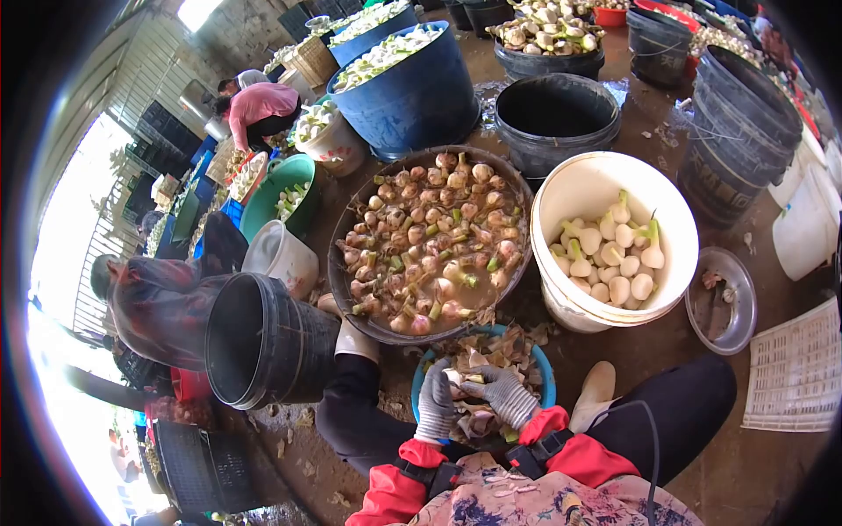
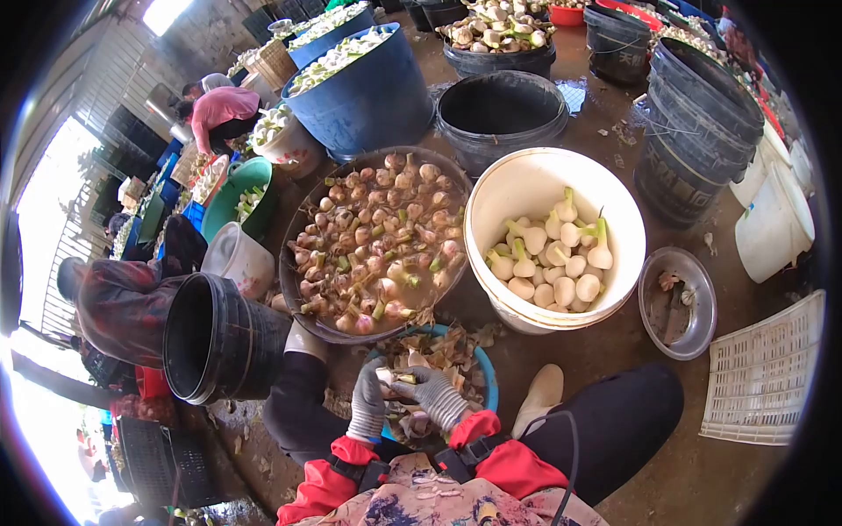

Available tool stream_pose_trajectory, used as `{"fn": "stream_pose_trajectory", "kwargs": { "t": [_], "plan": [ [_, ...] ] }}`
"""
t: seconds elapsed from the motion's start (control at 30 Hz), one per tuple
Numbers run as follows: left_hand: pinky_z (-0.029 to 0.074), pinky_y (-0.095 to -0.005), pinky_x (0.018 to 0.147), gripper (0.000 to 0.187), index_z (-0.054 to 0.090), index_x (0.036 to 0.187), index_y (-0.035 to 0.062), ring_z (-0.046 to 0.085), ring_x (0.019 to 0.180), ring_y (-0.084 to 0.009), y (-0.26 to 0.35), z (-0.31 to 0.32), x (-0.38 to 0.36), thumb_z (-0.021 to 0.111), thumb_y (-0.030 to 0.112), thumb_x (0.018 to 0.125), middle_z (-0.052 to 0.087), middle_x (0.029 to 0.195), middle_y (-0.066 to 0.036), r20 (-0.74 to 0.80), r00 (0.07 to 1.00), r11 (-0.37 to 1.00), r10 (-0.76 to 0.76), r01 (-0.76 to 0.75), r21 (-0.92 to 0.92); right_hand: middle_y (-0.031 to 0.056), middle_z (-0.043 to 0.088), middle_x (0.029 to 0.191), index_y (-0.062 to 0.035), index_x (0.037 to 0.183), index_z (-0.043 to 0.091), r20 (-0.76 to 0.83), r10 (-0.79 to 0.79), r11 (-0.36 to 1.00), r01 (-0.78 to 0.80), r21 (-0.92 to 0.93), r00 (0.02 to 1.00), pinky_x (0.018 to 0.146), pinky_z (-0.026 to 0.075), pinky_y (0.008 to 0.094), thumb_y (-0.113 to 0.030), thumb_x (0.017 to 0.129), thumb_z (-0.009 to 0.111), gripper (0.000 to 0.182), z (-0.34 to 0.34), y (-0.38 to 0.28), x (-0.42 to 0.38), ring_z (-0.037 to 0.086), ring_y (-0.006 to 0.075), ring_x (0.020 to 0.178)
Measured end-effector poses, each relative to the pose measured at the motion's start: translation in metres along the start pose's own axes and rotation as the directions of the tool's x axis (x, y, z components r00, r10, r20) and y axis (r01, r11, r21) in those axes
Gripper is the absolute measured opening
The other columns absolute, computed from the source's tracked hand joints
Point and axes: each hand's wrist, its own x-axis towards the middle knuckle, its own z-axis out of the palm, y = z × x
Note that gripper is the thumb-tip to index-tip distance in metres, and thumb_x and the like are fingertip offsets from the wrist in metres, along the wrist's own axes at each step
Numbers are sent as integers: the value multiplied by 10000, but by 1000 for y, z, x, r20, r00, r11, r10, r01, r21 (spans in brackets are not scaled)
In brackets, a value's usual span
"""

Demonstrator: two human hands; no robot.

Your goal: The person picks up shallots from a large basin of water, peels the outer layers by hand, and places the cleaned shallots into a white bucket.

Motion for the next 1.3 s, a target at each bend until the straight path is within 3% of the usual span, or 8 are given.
{"fn": "stream_pose_trajectory", "kwargs": {
  "t": [0.3,0.5,0.57,0.7,0.8,0.97,1.03,1.3],
  "plan": [
    [520,-329,680,746,431,1242,2,581,794,-198,32,13,59,473,632,845,535,980,-101,114,833,669,-541,509,-542,45,669,877,-4,1044,648,-82,-22,986,8,-169,996,719,493,244,-126,780,713,298,2,21,11,602,113,811],
    [481,-268,774,640,398,1189,-9,550,891,-145,22,19,2,750,319,766,553,991,-81,-6,970,944,242,-235,230,53,671,877,-18,1041,650,25,23,1000,-23,-21,999,716,493,274,-168,795,696,292,1,14,5,610,141,811],
    [494,-271,725,303,562,1020,-3,579,790,-136,23,15,5,702,143,796,597,908,-61,-176,939,954,-296,280,-110,63,676,882,-16,1025,652,76,3,974,14,-228,997,720,493,293,-148,797,682,265,4,17,5,618,159,797],
    [502,-270,648,147,601,961,46,599,701,-159,25,-19,11,611,156,865,617,806,-51,-50,883,698,-467,334,-633,112,670,872,-31,1020,647,54,-309,860,304,-410,949,747,486,292,-161,809,650,248,-24,43,22,623,177,812],
    [499,-271,665,250,591,998,60,596,745,-157,24,-41,1,605,282,883,615,860,-47,121,860,572,-495,428,-700,139,666,896,-50,1043,641,-301,-5,994,37,98,954,771,483,284,-181,821,634,257,-45,39,25,628,206,828],
    [494,-306,765,366,563,1075,81,594,857,-203,18,-42,-14,611,379,867,615,957,-84,212,794,446,-569,515,-732,187,624,1061,-82,1220,537,-99,-293,579,94,-810,951,795,489,334,-221,820,659,441,-18,12,5,617,316,935],
    [496,-295,771,364,551,1077,66,589,864,-197,12,-30,-22,608,362,874,611,959,-96,30,957,821,-289,264,-506,216,598,1103,-86,1277,482,-55,-405,596,218,-773,913,802,481,370,-245,817,666,521,-12,35,17,598,346,982],
    [466,-250,591,254,577,928,10,562,697,-111,29,6,-22,636,249,863,598,830,-68,-165,913,928,-373,370,-48,201,607,1020,-65,1245,475,-17,-355,600,214,-771,935,827,460,416,-162,821,593,451,23,18,3,595,350,943]
  ]
}}
